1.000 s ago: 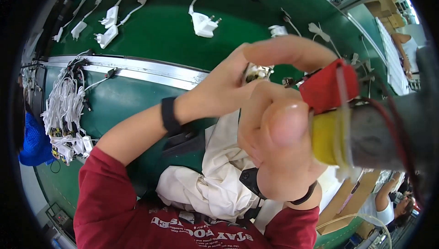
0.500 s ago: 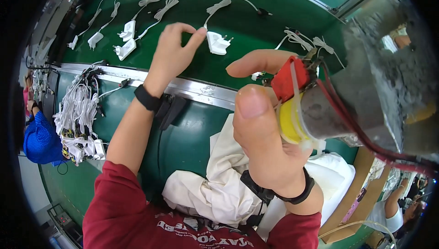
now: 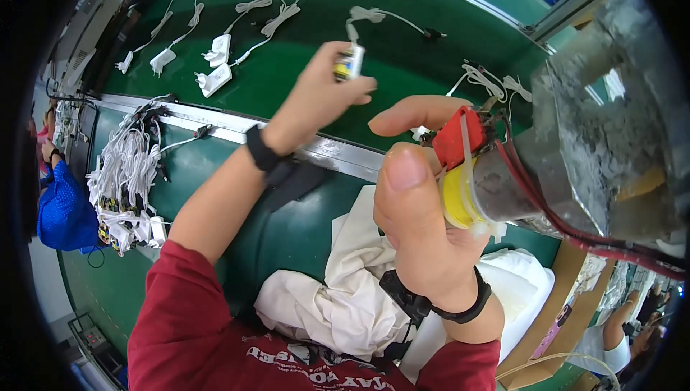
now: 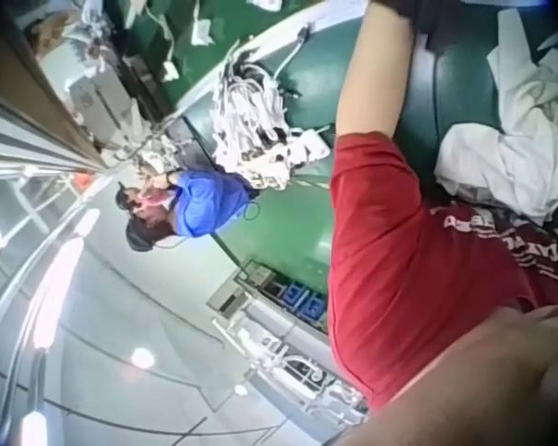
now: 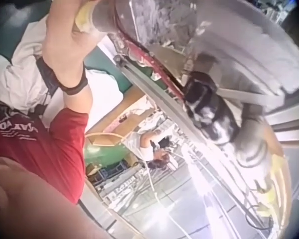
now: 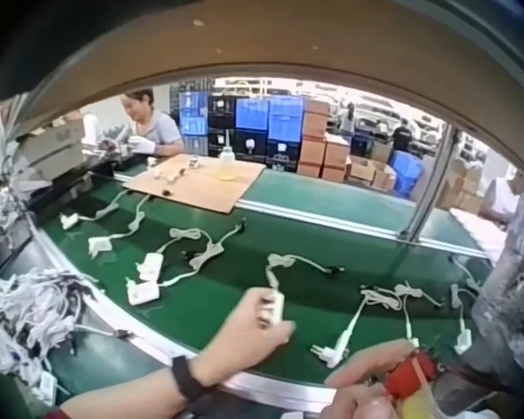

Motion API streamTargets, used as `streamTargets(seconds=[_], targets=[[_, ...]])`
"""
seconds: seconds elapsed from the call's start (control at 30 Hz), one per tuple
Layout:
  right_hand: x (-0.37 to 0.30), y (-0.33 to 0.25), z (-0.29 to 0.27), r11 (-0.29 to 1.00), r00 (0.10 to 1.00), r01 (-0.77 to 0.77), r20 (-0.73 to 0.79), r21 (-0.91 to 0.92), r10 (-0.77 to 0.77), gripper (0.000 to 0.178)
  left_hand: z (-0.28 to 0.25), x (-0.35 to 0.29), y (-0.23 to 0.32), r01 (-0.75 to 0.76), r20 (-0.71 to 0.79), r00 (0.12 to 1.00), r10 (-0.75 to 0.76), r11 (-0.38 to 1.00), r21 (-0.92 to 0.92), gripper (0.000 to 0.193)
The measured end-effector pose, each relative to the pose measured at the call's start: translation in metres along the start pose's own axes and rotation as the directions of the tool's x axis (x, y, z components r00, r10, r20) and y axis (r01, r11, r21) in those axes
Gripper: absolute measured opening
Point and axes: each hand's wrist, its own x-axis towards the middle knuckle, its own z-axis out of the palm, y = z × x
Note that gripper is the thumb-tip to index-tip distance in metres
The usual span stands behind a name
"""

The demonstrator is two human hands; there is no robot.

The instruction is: The person applies a substance to a circuit board using a dispenser, places the board into a plastic housing, and sets the assembled charger on the conveyor belt, repeating the process.

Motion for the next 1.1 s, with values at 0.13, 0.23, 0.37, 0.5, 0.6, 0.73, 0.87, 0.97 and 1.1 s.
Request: streamTargets(seconds=[0.13,0.23,0.37,0.5,0.6,0.73,0.87,0.97,1.1], targets=[[0.003,-0.003,-0.003,0.993,0.999,0.025,-0.022,-0.113,-0.027,0.038,-0.029,-0.036,0.022,0.381,0.091,0.924,-0.370,0.886,-0.263,0.035],[0.005,-0.005,-0.006,0.988,0.997,0.043,-0.057,-0.150,-0.052,0.039,-0.014,-0.075,0.030,0.459,0.240,0.873,-0.424,0.553,-0.695,0.034],[0.008,-0.009,-0.008,0.989,0.996,0.013,-0.089,-0.147,-0.026,0.038,0.006,-0.110,0.021,0.546,0.372,0.838,-0.399,0.621,-0.563,0.034],[0.012,-0.003,-0.014,0.998,0.995,0.047,-0.082,-0.053,-0.051,0.036,0.023,-0.131,0.007,0.484,0.574,0.784,-0.238,0.813,-0.324,0.035],[0.012,0.001,-0.013,0.997,0.996,0.060,-0.069,-0.056,-0.064,0.035,0.029,-0.139,0.001,0.599,0.639,0.755,-0.145,0.547,-0.584,0.040],[0.013,0.009,-0.015,0.997,0.997,0.066,-0.034,-0.044,-0.068,0.033,0.024,-0.135,0.004,0.629,0.679,0.718,-0.154,0.562,-0.537,0.044],[0.015,0.015,-0.018,0.999,0.999,0.045,-0.006,-0.030,-0.045,0.031,0.025,-0.132,0.001,0.653,0.691,0.705,-0.158,0.525,-0.546,0.041],[0.015,0.018,-0.014,0.999,0.999,0.033,-0.013,-0.014,-0.033,0.031,0.024,-0.131,-0.001,0.657,0.690,0.705,-0.164,0.516,-0.549,0.042],[0.014,0.016,-0.011,1.000,0.999,0.019,-0.042,0.010,-0.019,0.032,0.022,-0.131,-0.003,0.656,0.693,0.704,-0.154,0.516,-0.551,0.042]])
